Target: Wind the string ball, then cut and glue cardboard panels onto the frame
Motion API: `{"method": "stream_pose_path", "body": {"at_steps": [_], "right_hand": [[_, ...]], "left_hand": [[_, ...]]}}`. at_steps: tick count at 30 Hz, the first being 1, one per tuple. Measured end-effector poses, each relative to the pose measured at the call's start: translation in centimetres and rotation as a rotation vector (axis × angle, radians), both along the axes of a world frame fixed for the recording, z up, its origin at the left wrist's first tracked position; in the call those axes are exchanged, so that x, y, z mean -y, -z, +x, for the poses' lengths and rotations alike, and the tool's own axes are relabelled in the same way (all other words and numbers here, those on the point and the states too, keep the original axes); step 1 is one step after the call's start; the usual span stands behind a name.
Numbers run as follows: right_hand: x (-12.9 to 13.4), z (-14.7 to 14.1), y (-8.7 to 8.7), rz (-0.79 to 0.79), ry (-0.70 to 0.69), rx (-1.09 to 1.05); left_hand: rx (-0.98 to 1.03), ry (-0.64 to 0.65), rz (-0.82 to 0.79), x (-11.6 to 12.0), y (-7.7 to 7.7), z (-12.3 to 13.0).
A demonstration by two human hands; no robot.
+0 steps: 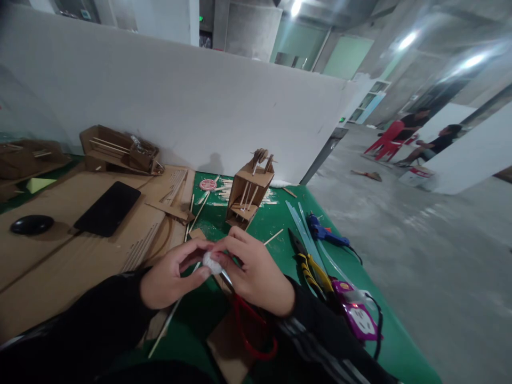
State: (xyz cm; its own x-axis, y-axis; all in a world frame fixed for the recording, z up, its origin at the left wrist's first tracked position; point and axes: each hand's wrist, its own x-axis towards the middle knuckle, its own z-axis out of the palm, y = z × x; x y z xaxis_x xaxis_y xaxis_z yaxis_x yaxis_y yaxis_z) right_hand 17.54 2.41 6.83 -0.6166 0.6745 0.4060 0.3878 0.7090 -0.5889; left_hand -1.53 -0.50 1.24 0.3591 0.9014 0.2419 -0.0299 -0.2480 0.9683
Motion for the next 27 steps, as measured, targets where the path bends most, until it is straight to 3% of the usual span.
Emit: {"method": "stream_pose_path", "body": {"at_steps": [5, 9, 12, 18, 22, 27], "right_hand": [[-1.8, 0.0, 0.9, -0.06, 0.047, -0.124], [-2.7, -0.1, 2.0, -0.225, 0.118, -0.231], [-3.0, -0.3, 3.4, -0.319, 0.153, -0.278], [-2.2, -1.1, 6.1, -0.353, 0.163, -0.279], [-1.0, -1.4, 6.3, -0.329, 0.174, -0.259], [0.8, -1.8, 5.7, -0.263, 0.15, -0.139]], "left_hand": [[0.138, 0.021, -0.087, 0.1, -0.2, 0.0], [0.204, 0.025, -0.082, 0.2, -0.1, 0.1], [0.2, -0.008, -0.057, 0.2, -0.1, 0.1], [0.197, -0.149, -0.001, 0.0, 0.1, 0.3], [0.176, -0.142, -0.019, 0.0, 0.5, 0.6], [0.162, -0.261, 0.039, 0.0, 0.9, 0.8]]}}
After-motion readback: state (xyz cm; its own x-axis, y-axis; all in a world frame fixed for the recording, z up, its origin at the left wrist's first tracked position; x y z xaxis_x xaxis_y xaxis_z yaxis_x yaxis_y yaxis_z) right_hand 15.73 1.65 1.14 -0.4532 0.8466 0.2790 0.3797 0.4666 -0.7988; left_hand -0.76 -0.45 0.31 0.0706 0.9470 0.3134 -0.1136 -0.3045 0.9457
